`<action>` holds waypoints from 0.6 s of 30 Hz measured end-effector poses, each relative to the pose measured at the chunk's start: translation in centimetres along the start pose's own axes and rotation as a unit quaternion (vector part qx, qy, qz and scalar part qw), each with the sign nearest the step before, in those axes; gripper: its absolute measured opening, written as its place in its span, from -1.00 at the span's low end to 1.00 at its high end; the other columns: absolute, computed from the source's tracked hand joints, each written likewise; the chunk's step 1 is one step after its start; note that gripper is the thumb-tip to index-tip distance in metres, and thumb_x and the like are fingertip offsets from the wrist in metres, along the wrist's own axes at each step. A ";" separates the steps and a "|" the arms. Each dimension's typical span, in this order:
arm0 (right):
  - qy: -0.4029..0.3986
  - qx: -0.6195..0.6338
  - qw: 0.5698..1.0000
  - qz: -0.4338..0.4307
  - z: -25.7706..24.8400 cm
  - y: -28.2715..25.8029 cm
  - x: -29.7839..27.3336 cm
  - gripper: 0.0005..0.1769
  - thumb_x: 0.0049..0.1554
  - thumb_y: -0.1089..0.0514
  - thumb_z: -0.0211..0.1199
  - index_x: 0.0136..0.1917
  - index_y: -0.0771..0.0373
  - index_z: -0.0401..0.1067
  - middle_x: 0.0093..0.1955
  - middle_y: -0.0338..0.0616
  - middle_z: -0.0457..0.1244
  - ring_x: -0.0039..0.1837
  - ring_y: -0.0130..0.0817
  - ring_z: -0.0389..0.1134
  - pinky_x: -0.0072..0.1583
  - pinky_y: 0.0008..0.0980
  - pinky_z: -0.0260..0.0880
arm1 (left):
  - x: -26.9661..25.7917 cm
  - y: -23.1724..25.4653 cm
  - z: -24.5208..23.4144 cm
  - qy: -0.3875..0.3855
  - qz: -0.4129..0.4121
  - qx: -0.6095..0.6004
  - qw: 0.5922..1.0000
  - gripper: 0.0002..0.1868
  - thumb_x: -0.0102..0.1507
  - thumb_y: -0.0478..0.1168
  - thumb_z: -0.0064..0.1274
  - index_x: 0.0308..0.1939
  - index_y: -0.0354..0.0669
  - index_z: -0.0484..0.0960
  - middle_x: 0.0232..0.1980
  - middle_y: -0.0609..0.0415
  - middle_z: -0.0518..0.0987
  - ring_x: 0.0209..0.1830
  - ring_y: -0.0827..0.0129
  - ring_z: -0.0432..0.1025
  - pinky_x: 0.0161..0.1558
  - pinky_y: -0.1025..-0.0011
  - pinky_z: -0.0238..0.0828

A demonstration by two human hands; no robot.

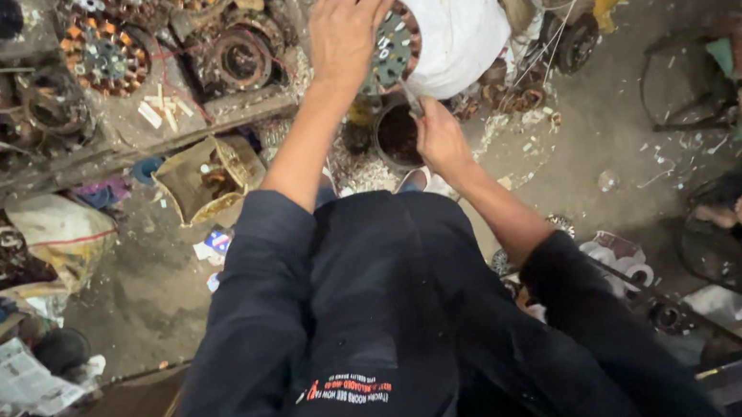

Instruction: The person uses red-handled pliers to cut copper wire from a circular metal component. They repeatedly grip and snip the wire, dropping the cut pieces into a container below. The task continues with the same component throughout the clip.

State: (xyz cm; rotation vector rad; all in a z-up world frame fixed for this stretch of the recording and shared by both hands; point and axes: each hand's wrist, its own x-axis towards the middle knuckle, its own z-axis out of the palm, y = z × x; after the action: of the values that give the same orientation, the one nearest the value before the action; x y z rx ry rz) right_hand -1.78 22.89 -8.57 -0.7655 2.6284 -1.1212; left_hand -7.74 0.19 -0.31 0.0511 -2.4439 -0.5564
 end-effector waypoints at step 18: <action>0.008 -0.086 0.982 -0.168 -0.5 1.5 0.7 -0.61 0.05 0.38 0.22 0.17 0.32 0.34 0.01 0.15 0.26 0.13 0.17 0.27 0.19 0.02 0.23 | 0.5 -0.5 0.0 0.011 0.007 0.016 1.000 -0.71 0.33 0.05 0.18 -0.29 -0.05 0.61 -0.31 0.09 0.57 -0.29 0.13 0.51 -0.17 0.16 0.41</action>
State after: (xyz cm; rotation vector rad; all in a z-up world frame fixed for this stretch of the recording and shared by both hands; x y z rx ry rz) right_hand -3.10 23.66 -9.29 -1.2807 2.7031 -0.9814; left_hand -8.23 -0.30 -0.21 0.0533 -2.4300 -0.5095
